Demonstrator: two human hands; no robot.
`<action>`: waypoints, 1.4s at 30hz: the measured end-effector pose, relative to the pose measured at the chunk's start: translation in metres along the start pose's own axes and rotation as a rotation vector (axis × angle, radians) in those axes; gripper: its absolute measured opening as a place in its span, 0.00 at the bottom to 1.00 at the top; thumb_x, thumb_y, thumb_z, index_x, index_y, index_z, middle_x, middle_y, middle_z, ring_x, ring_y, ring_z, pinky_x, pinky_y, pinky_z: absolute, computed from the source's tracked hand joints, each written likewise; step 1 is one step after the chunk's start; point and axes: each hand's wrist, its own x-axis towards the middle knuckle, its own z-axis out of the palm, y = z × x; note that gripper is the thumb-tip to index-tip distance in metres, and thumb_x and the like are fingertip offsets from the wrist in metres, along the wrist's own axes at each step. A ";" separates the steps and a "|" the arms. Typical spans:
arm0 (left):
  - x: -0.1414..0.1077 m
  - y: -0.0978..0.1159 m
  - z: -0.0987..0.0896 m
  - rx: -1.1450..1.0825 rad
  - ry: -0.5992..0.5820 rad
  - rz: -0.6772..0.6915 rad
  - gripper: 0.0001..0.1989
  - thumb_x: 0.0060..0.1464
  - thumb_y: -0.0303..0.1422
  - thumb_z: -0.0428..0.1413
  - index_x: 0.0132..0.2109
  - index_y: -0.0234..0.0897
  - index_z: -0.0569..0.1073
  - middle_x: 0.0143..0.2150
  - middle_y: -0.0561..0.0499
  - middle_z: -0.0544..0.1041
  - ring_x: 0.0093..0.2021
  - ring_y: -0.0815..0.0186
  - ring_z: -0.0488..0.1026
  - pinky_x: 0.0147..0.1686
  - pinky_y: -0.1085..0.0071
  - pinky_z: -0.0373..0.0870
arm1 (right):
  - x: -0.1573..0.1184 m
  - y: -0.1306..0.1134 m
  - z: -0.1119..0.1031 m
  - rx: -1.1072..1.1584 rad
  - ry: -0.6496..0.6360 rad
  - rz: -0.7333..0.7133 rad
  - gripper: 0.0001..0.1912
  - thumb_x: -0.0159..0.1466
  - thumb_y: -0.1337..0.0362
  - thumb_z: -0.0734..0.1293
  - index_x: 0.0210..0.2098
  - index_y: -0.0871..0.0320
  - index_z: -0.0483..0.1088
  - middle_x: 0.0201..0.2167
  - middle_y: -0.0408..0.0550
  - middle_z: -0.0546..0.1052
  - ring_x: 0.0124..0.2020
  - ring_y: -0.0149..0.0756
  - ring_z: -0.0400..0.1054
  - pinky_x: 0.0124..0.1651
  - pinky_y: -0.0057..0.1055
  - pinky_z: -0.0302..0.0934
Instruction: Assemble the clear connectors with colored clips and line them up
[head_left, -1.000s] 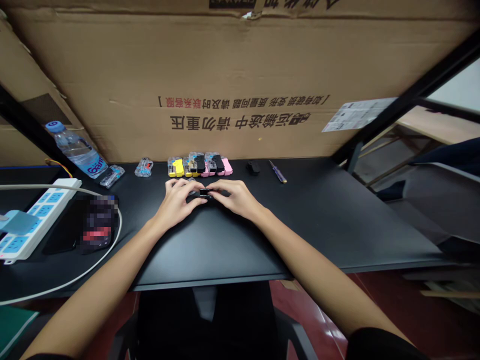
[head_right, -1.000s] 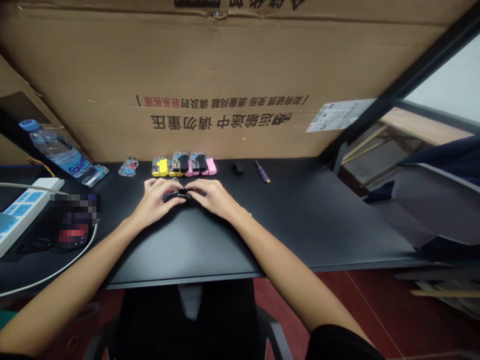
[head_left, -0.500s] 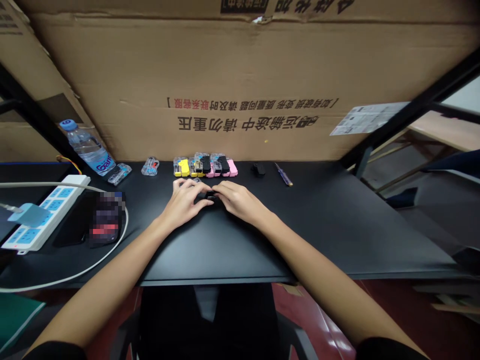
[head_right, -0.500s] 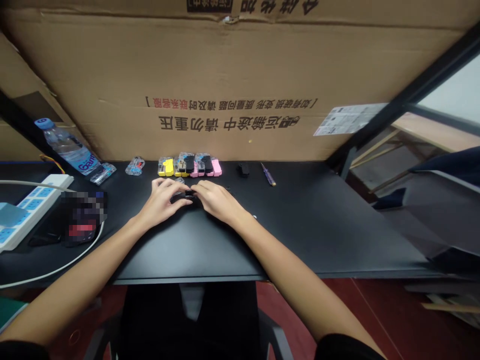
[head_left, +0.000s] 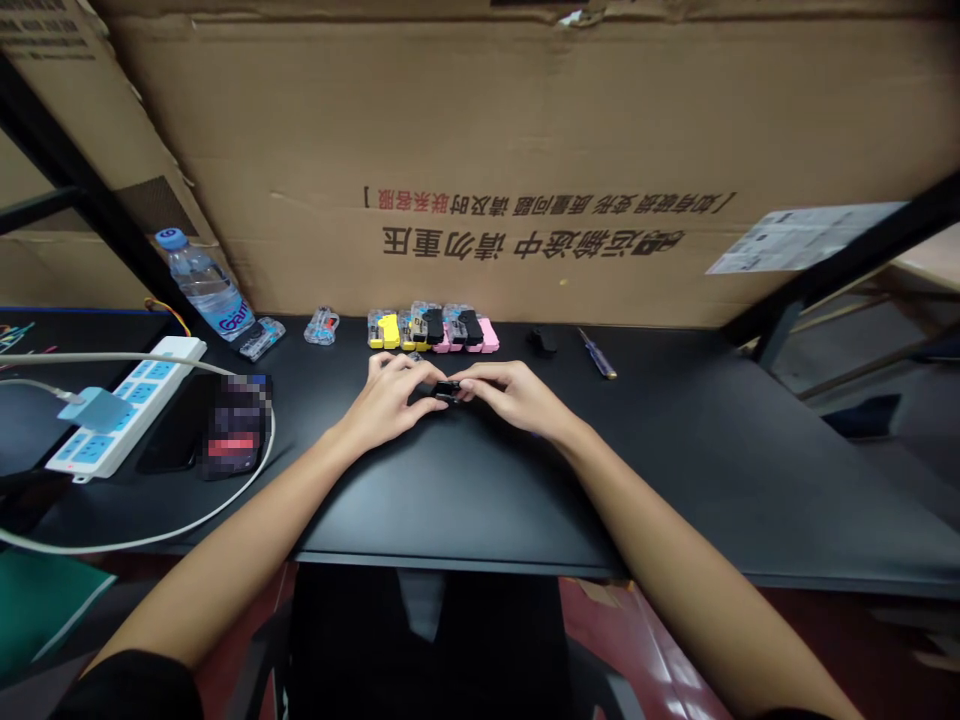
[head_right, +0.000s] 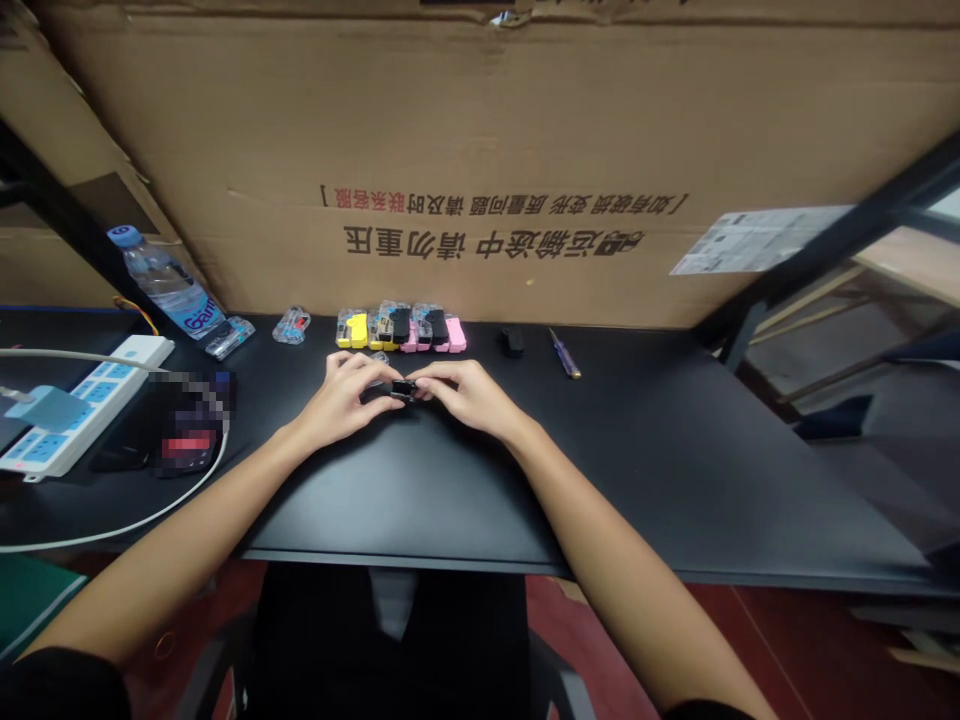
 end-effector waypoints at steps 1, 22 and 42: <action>0.000 0.000 0.000 -0.004 -0.003 0.004 0.10 0.68 0.39 0.65 0.54 0.46 0.77 0.53 0.51 0.85 0.56 0.57 0.75 0.65 0.54 0.56 | 0.000 0.000 0.000 0.028 0.003 0.024 0.18 0.73 0.52 0.68 0.49 0.58 0.84 0.37 0.51 0.87 0.37 0.41 0.82 0.45 0.36 0.77; 0.001 0.003 -0.002 0.043 -0.015 -0.011 0.11 0.68 0.37 0.64 0.54 0.44 0.76 0.52 0.50 0.84 0.56 0.57 0.76 0.66 0.53 0.56 | -0.003 -0.003 0.010 -0.374 0.097 -0.250 0.13 0.75 0.61 0.67 0.52 0.54 0.83 0.41 0.54 0.86 0.39 0.45 0.81 0.46 0.40 0.76; 0.000 -0.006 -0.005 0.028 0.041 0.073 0.10 0.66 0.32 0.66 0.53 0.46 0.79 0.57 0.52 0.85 0.55 0.58 0.77 0.66 0.52 0.55 | 0.000 -0.007 0.009 -0.177 0.198 -0.188 0.12 0.76 0.61 0.65 0.45 0.56 0.82 0.38 0.50 0.85 0.36 0.39 0.79 0.46 0.36 0.74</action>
